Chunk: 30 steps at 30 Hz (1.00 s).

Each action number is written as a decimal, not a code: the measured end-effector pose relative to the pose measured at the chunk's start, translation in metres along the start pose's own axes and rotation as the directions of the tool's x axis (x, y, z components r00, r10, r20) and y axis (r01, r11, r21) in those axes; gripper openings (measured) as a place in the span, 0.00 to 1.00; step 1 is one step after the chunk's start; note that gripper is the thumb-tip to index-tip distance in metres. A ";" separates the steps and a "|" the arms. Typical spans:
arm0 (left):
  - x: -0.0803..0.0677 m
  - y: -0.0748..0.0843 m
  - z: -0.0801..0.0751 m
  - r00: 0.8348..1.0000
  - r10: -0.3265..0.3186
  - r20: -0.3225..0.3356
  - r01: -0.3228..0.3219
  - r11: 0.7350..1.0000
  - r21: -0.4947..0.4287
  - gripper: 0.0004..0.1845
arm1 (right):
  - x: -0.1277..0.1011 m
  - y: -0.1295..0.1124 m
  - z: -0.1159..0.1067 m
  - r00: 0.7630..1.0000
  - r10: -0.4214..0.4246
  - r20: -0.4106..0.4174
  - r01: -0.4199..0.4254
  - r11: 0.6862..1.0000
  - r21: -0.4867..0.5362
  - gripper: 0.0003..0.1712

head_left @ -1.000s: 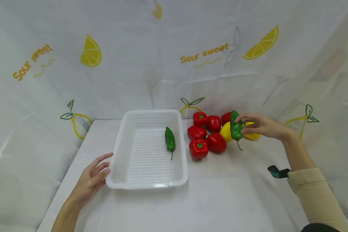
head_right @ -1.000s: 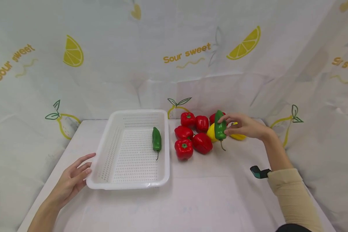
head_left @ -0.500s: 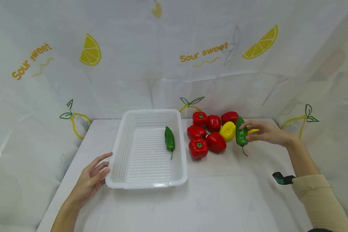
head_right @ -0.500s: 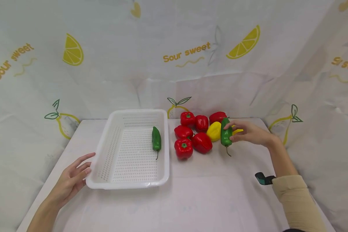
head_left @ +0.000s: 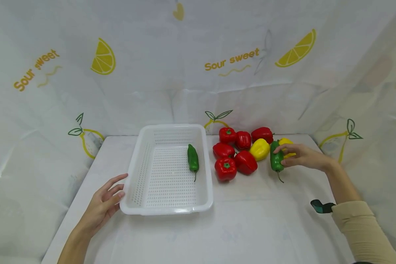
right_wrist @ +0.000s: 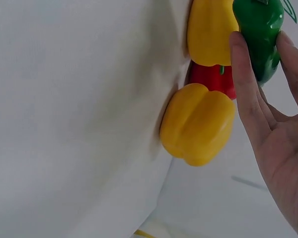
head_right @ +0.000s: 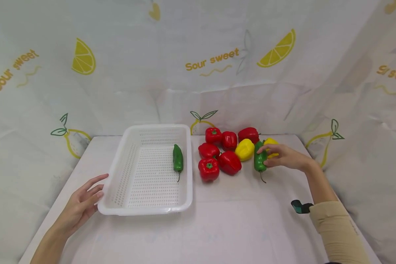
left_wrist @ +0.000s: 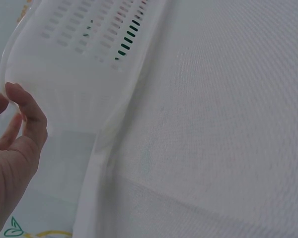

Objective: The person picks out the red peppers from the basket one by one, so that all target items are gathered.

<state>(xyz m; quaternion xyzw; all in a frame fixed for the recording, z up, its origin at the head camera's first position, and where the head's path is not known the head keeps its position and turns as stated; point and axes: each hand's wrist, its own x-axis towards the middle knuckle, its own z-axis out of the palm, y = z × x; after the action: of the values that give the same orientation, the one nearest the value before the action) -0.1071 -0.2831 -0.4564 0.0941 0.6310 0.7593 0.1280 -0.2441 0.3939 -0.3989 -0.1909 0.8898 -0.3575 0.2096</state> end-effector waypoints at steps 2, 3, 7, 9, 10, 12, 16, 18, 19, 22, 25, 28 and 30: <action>0.000 0.000 0.000 1.000 -0.015 -0.010 0.015 1.000 0.010 0.32 | 0.000 0.004 0.000 1.000 0.012 0.010 -0.012 1.000 0.011 0.24; 0.000 0.001 0.001 1.000 -0.021 -0.013 0.021 1.000 0.013 0.32 | 0.001 0.006 0.000 1.000 0.015 0.016 -0.016 1.000 0.015 0.25; -0.001 0.001 0.002 0.999 -0.026 -0.019 0.026 0.999 0.022 0.32 | 0.003 0.013 0.000 0.999 0.041 0.031 -0.041 0.999 0.008 0.24; -0.001 0.002 0.002 1.000 -0.024 -0.017 0.024 0.999 0.024 0.32 | 0.004 0.017 0.000 0.998 0.042 0.042 -0.043 0.999 0.008 0.24; -0.001 0.002 0.001 1.000 -0.023 -0.015 0.023 0.999 0.026 0.32 | 0.004 0.019 0.000 0.998 0.041 0.047 -0.041 0.999 0.007 0.25; -0.001 0.002 0.001 1.000 -0.022 -0.014 0.023 0.999 0.030 0.32 | 0.005 0.023 0.001 0.997 0.033 0.065 -0.035 0.999 0.024 0.25; -0.001 0.002 0.001 1.000 -0.025 -0.017 0.025 0.999 0.033 0.31 | 0.008 0.030 0.004 0.996 0.021 0.090 -0.028 0.997 0.075 0.25; -0.001 0.002 0.001 1.000 -0.025 -0.018 0.025 0.999 0.032 0.31 | 0.009 0.033 0.006 0.995 0.019 0.098 -0.029 0.995 0.094 0.25; -0.001 0.002 0.001 1.000 -0.024 -0.019 0.025 0.999 0.032 0.31 | 0.010 0.034 0.008 0.994 0.021 0.103 -0.031 0.995 0.097 0.25; -0.001 0.002 0.001 1.000 -0.023 -0.018 0.024 0.999 0.031 0.31 | 0.011 0.035 0.011 0.994 0.042 0.105 -0.050 0.996 0.073 0.24; -0.001 0.002 0.001 1.000 -0.023 -0.017 0.024 0.999 0.033 0.31 | 0.013 0.036 0.014 0.993 0.076 0.096 -0.080 0.996 0.038 0.24; -0.001 0.002 0.000 1.000 -0.023 -0.014 0.023 0.999 0.034 0.31 | 0.014 0.036 0.016 0.991 0.098 0.092 -0.101 0.995 0.020 0.25; 0.000 0.002 0.001 1.000 -0.023 -0.014 0.024 0.999 0.033 0.31 | 0.015 0.036 0.016 0.990 0.101 0.097 -0.104 0.994 0.023 0.25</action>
<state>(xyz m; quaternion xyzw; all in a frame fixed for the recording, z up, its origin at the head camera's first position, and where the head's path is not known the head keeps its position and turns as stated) -0.1067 -0.2829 -0.4546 0.0834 0.6456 0.7477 0.1310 -0.2550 0.4022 -0.4390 -0.1589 0.8823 -0.3494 0.2726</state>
